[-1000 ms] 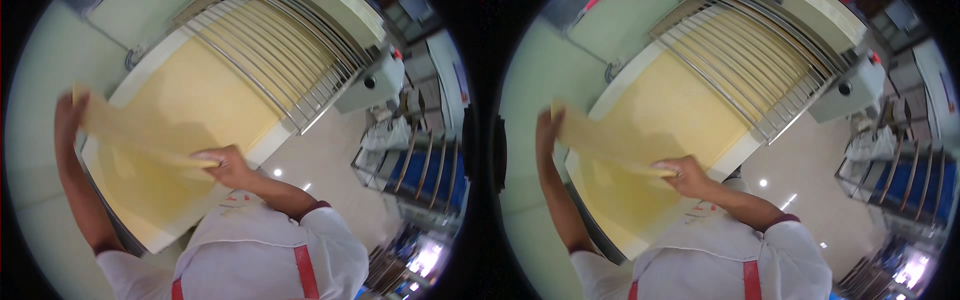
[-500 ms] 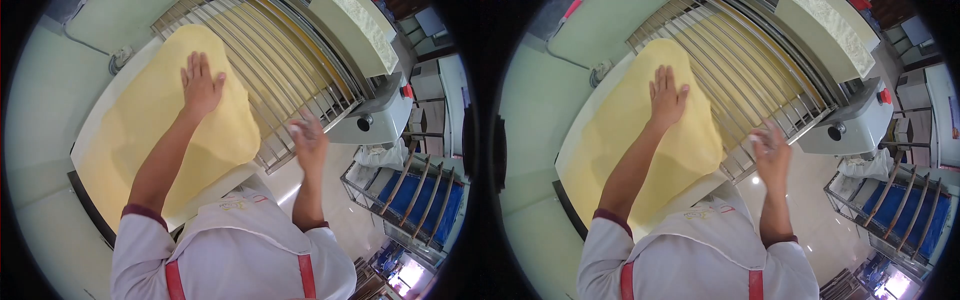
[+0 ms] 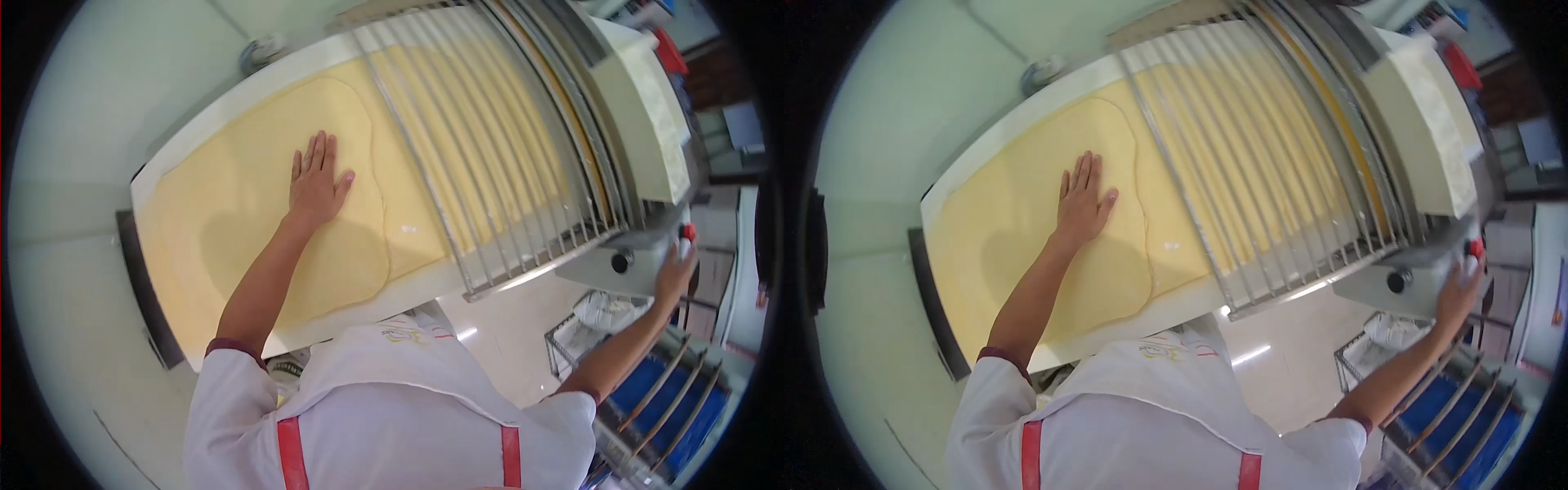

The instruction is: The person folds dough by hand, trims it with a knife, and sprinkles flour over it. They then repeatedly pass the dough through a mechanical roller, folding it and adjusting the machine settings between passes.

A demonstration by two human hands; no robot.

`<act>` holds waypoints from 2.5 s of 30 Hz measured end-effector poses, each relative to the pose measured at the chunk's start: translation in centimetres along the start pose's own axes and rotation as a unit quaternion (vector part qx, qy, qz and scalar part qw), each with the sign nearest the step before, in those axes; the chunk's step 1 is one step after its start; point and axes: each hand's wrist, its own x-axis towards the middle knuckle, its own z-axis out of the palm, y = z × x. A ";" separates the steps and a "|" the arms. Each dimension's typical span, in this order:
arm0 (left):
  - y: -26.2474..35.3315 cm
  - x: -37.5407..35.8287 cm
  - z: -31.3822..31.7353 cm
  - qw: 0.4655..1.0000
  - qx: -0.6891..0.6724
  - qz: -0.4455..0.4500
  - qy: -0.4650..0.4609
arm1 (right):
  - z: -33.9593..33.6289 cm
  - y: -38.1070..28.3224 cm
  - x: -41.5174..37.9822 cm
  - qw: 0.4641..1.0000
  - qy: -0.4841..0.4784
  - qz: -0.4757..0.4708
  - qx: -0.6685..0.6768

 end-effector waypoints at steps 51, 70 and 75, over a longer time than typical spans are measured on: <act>-33.9 6.5 -5.6 0.992 -0.083 0.088 -0.024 | -1.8 -61.5 -51.0 0.737 -0.250 0.336 0.531; -51.1 -6.0 -6.9 0.985 -0.142 0.064 -0.069 | -6.3 -68.0 -60.3 0.724 -0.321 0.290 0.537; -54.6 -9.5 -8.0 0.986 -0.138 0.086 -0.046 | -8.6 -69.2 -61.7 0.693 -0.400 0.330 0.501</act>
